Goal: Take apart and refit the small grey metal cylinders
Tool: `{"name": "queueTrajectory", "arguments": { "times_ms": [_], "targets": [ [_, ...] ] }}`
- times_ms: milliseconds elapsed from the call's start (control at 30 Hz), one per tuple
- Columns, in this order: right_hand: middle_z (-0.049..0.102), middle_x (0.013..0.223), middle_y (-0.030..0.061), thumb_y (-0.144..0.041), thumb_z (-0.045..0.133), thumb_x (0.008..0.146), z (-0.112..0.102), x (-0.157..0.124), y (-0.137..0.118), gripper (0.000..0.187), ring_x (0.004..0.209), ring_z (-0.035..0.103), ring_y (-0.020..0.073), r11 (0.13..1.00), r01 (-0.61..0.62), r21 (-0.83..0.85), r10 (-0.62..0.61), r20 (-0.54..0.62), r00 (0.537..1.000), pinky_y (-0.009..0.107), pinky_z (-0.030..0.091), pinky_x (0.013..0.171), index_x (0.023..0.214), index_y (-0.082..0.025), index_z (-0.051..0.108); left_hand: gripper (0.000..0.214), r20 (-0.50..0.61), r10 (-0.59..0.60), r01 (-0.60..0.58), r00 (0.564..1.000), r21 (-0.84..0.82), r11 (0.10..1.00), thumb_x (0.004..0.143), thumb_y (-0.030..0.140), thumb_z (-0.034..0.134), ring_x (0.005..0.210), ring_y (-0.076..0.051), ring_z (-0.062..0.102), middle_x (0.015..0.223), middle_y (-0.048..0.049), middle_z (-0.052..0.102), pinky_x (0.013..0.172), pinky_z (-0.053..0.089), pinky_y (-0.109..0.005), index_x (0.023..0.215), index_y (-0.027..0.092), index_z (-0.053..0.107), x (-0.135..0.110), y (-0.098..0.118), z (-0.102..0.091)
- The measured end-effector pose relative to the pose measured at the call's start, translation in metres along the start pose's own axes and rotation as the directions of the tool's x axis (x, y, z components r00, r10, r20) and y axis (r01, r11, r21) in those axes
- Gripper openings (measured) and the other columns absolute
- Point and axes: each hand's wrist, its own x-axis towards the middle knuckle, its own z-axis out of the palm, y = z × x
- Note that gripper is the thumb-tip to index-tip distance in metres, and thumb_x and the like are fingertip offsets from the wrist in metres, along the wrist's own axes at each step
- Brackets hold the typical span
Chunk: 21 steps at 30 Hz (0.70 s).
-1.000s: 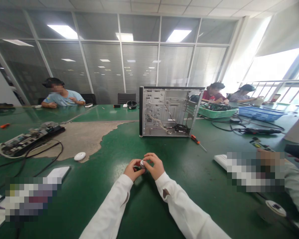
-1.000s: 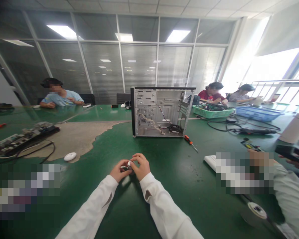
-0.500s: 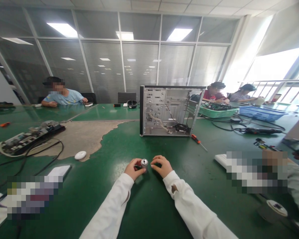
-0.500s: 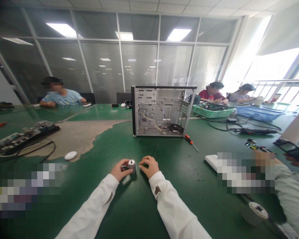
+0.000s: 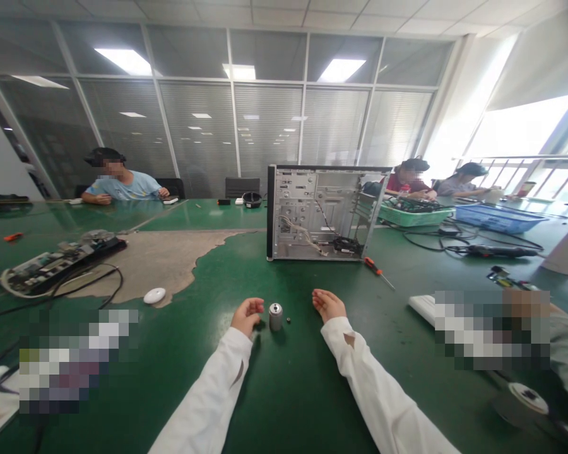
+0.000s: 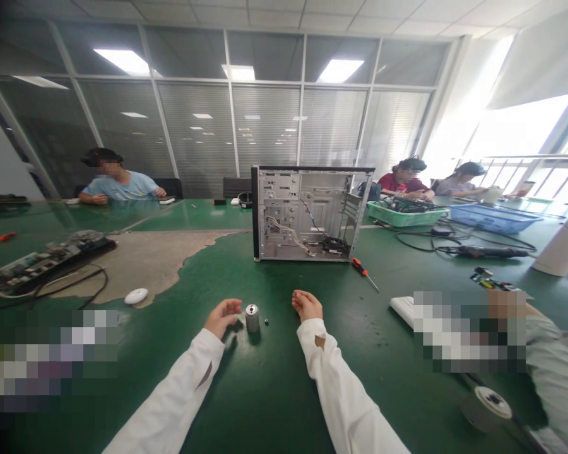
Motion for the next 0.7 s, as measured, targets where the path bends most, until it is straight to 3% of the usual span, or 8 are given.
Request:
{"name": "queueTrajectory", "arguments": {
  "times_ms": [200,700],
  "targets": [
    [0.059,0.057,0.0034,-0.026,0.065,0.042,-0.0007,0.0016,0.0029,0.021,0.051,0.053,0.0119,0.995,-0.05,0.085,0.051,-0.012,0.999,0.026,0.045,0.049,0.058,-0.015,0.056,0.035,-0.108,-0.103,0.079,0.989,-0.211,0.974,0.038,0.004,0.037,0.058,-0.012,0.051,0.055,0.0009,0.054,0.048,0.037,-0.02,0.067,0.014,0.055,0.0039,-0.0014,-0.0036],
    [0.059,0.057,0.005,-0.028,0.066,0.041,0.0028,-0.0001,0.0054,0.024,0.049,0.052,0.0116,1.0,-0.026,-0.003,0.026,0.063,0.998,0.025,0.043,0.044,0.058,-0.013,0.059,0.033,-0.126,-0.124,0.094,0.984,-0.225,0.97,0.039,0.007,0.039,0.056,-0.011,0.052,0.055,0.0012,0.054,0.049,0.038,-0.021,0.067,0.014,0.055,0.0043,-0.0012,-0.0027]
  ]
}}
